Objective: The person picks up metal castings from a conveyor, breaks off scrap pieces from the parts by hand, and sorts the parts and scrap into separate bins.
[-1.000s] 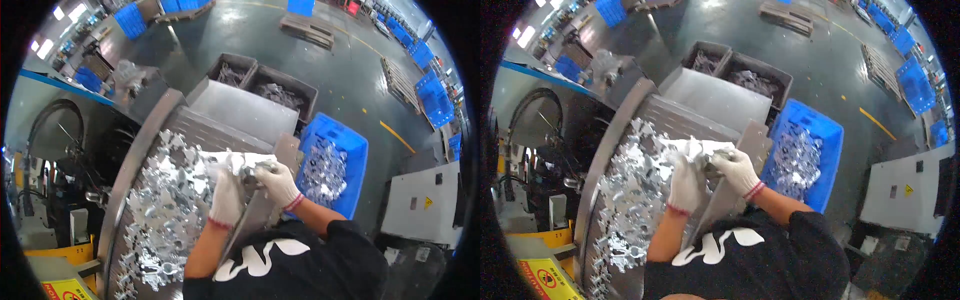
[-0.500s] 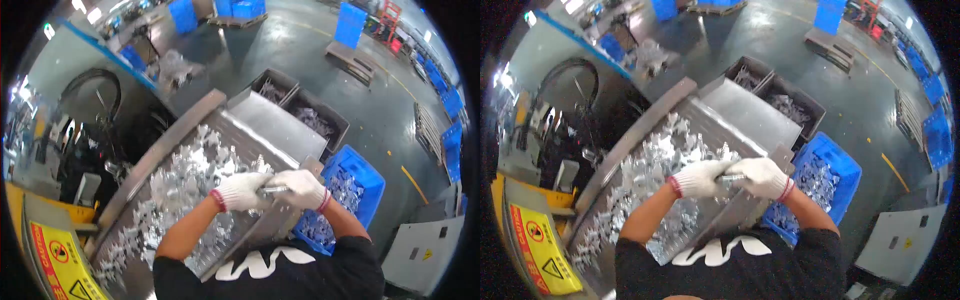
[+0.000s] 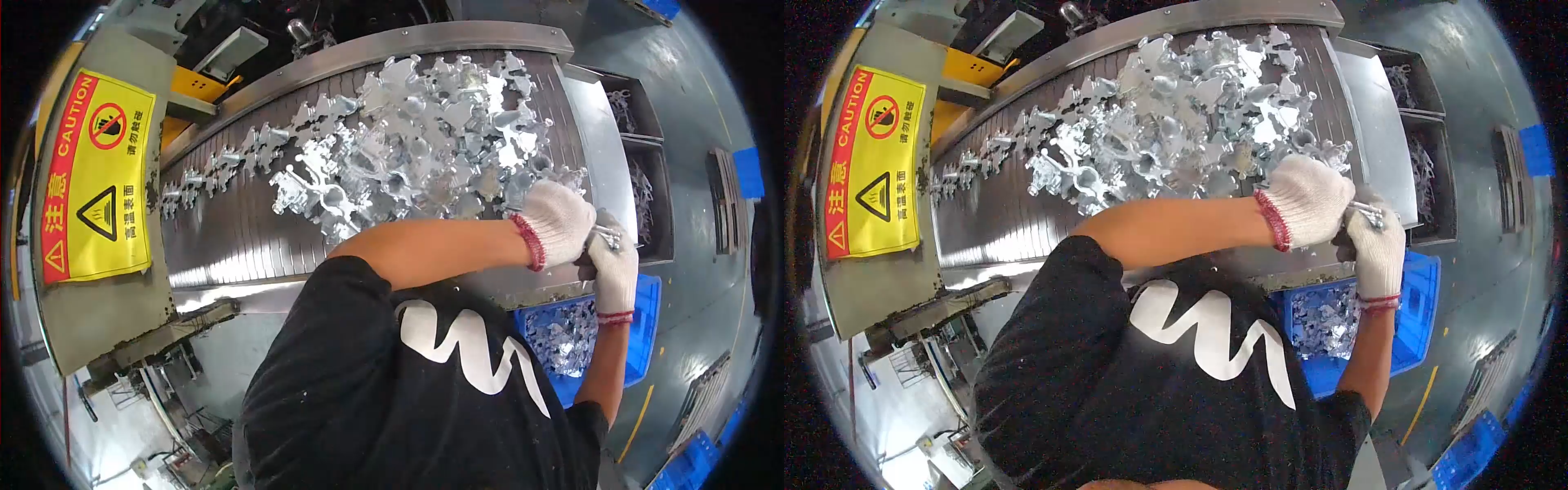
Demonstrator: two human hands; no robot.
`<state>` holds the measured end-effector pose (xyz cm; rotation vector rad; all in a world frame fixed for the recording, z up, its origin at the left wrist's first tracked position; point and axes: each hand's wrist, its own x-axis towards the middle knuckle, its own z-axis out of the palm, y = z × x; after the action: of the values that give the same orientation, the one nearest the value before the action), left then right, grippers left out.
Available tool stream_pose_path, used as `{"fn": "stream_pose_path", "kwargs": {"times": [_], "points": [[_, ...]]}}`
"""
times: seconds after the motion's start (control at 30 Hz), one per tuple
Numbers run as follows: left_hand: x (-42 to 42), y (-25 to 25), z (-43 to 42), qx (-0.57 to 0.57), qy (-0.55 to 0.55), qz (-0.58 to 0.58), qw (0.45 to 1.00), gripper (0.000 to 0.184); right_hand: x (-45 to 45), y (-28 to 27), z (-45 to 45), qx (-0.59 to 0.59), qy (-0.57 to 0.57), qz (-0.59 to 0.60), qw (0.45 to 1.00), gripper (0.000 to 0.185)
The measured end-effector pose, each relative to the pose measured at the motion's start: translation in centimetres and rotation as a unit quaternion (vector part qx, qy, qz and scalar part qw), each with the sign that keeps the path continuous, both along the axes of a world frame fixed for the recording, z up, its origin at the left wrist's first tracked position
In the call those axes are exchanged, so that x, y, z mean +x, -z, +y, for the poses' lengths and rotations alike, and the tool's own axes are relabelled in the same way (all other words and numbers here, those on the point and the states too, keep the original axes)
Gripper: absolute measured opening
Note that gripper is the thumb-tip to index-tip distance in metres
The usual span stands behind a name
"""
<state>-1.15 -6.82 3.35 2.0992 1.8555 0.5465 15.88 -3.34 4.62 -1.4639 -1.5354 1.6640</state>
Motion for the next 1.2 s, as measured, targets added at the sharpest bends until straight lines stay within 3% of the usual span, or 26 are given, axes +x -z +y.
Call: {"fn": "stream_pose_path", "kwargs": {"times": [0.1,0.13,0.2,0.23,0.3,0.37,0.4,0.43,0.47,0.5,0.53,0.57,0.6,0.63,0.7,0.73,0.8,0.83,0.87,0.9,0.93,0.97,1.03,1.07,1.17,1.2], "points": [[0.1,-0.1,-0.8,-0.021,-0.032,-0.007,0.999,0.021,-0.2,-0.5,0.0,-0.022,-0.069,-0.024,0.997,0.030],[0.1,0.6,-0.9,-0.019,-0.017,0.024,0.999,0.019,-0.1,0.0,-0.1,-0.044,-0.039,-0.059,0.997,0.047],[0.6,2.7,-0.5,0.098,-0.016,0.033,0.995,0.018,0.2,2.2,-0.5,-0.108,0.004,0.058,0.992,0.059],[0.3,2.2,-0.5,0.054,-0.017,0.056,0.997,0.017,0.6,2.0,-0.3,-0.137,-0.019,0.093,0.986,0.053],[-0.6,0.7,-0.4,0.032,-0.020,-0.006,0.999,0.019,0.7,0.9,-1.6,-0.134,0.048,0.119,0.983,0.042],[-2.4,0.4,0.0,-0.018,-0.074,-0.249,0.966,0.032,1.8,1.4,-2.4,0.014,0.112,0.083,0.990,0.038],[-3.6,0.8,0.6,-0.113,-0.085,-0.359,0.923,0.027,2.9,2.5,-2.5,0.085,0.135,0.061,0.985,0.039],[-4.3,0.3,0.6,-0.137,-0.045,-0.492,0.859,0.012,3.0,1.7,-2.7,0.025,0.138,0.078,0.987,0.044],[-5.0,1.2,0.9,0.153,0.126,-0.243,0.950,0.020,3.5,2.3,-3.0,0.025,0.097,0.073,0.992,0.052],[-5.0,1.8,1.0,0.133,0.131,-0.249,0.950,0.039,3.7,3.1,-3.0,-0.108,0.039,0.115,0.987,0.053],[-4.7,1.4,1.2,0.193,0.179,-0.200,0.944,0.038,2.9,4.0,-2.6,-0.140,-0.053,0.132,0.980,0.052],[-3.7,2.4,1.0,0.089,0.138,-0.363,0.917,0.034,2.1,7.0,-3.3,-0.103,-0.058,0.176,0.977,0.048],[-2.7,3.5,0.5,-0.026,0.089,-0.509,0.856,0.030,1.2,3.6,-3.8,-0.079,-0.029,0.108,0.991,0.046],[-1.6,0.1,0.1,-0.138,-0.010,-0.555,0.820,0.020,0.6,0.4,-4.3,-0.059,-0.002,0.040,0.997,0.045],[-0.5,0.3,0.2,-0.224,-0.122,-0.634,0.730,0.018,0.6,1.8,-4.8,0.009,-0.014,0.014,1.000,0.040],[0.8,-0.3,0.4,-0.225,-0.181,-0.619,0.730,0.017,0.6,2.3,-5.1,0.072,-0.013,-0.026,0.997,0.036],[2.8,1.2,0.6,-0.129,-0.161,-0.556,0.805,0.021,0.0,2.4,-6.1,0.124,0.049,-0.106,0.985,0.032],[3.4,0.3,0.7,-0.029,-0.072,-0.317,0.945,0.027,-0.2,3.3,-6.1,0.314,-0.003,-0.220,0.923,0.034],[3.6,-0.9,1.3,-0.055,-0.023,-0.238,0.969,0.032,0.1,3.4,-6.5,0.277,0.053,-0.173,0.944,0.036],[4.2,-0.7,1.7,-0.021,-0.018,-0.274,0.961,0.033,0.5,3.2,-6.8,0.242,0.111,-0.122,0.956,0.038],[4.7,-0.8,2.5,0.020,-0.017,-0.310,0.950,0.034,1.1,3.6,-6.8,0.275,0.157,-0.169,0.933,0.037],[4.6,-0.9,4.2,-0.061,-0.058,-0.359,0.929,0.029,2.2,3.0,-7.4,0.232,0.191,-0.139,0.944,0.037],[3.2,-2.4,8.1,-0.090,-0.082,-0.499,0.858,0.030,6.5,4.9,-8.4,0.253,0.218,-0.178,0.925,0.038],[1.6,-4.4,10.1,-0.068,-0.049,-0.394,0.915,0.039,9.2,6.6,-9.3,0.206,0.237,-0.237,0.919,0.036],[-2.4,-1.9,16.1,-0.200,0.063,-0.244,0.947,0.070,17.5,11.9,-12.1,0.112,0.018,-0.504,0.856,0.041],[-3.1,-2.0,17.7,-0.278,0.092,-0.087,0.952,0.083,18.5,12.7,-13.0,0.079,-0.060,-0.566,0.819,0.044]]}}
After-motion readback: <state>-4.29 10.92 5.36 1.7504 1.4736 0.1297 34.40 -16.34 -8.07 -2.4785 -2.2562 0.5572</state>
